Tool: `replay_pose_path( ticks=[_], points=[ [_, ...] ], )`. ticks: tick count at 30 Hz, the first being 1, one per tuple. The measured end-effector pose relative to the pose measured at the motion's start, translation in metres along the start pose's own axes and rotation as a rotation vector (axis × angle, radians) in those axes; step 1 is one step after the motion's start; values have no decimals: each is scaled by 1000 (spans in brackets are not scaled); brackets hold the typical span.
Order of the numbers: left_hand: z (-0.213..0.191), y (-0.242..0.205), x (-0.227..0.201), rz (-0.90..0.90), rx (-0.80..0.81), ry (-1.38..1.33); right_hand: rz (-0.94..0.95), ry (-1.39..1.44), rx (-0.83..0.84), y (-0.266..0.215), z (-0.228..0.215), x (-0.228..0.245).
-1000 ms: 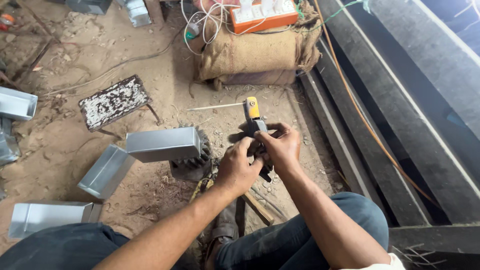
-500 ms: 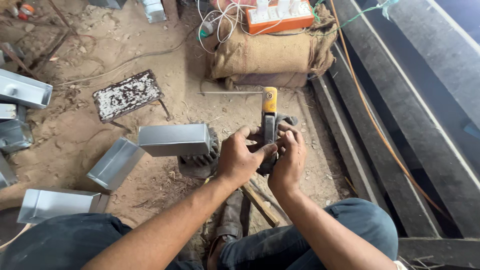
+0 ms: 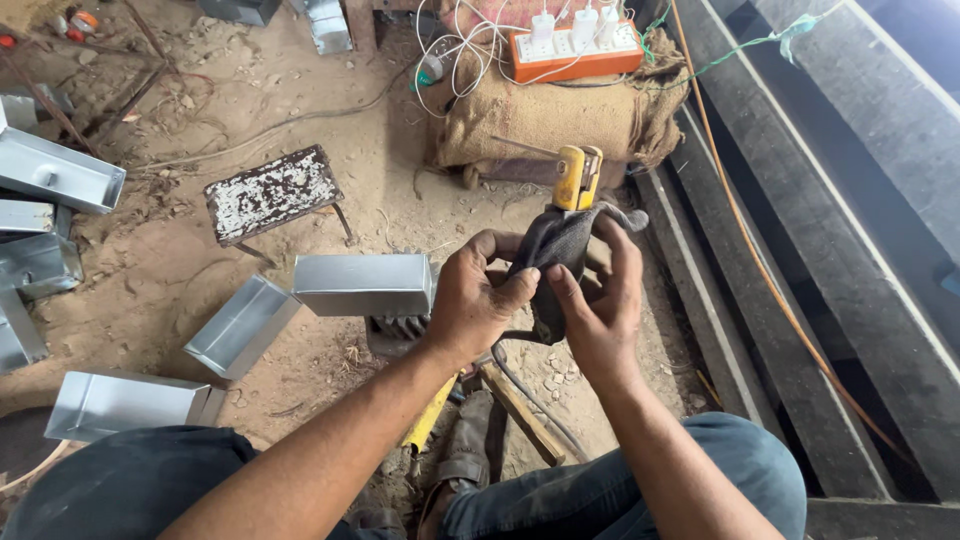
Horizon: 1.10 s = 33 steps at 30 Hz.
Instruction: The person welds the seams of rectangular metal boxes using a handheld welding torch, creating bright sparks. They occasionally use a hammer to tap the welded joints and reposition the boxes on a metal stand. The person works on multiple boxes sequentially in a workshop setting.
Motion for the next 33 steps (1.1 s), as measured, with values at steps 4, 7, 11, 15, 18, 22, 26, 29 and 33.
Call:
replay_pose_path(
  ticks=[4,7,11,15,18,22,26,29,33],
  points=[
    [3,0,3,-8,46,-76,-131,-137,145,1,6,11],
    [1,1,6,-41,9,-28,-39,-283,186,4,4,1],
    [-3,-1,7,-19,-85,100,-45,-436,198,4,5,-4],
    [-6,-1,14,-85,-141,-54,140,-601,279,3,7,-15],
    [-5,-3,16,-103,-161,-79,-24,-711,227,2,11,1],
    [3,-2,16,-75,-148,35,-36,-492,68,6,3,9],
    [8,-5,22,-110,-141,-46,-67,-269,26,-2,4,-3],
    [10,-8,17,-44,-136,-64,187,200,48,-8,8,-35],
    [13,-13,12,-81,-109,103,256,-171,5,-9,-9,-47]
  ],
)
Point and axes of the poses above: each hand's wrist, its own y-axis towards the middle knuckle, its own z-axis out of the palm, x = y × z, the point moved 7 cm from there along y, towards the middle knuckle, and after that the axes turned 7 degrees about y, right-handed, at the moved point
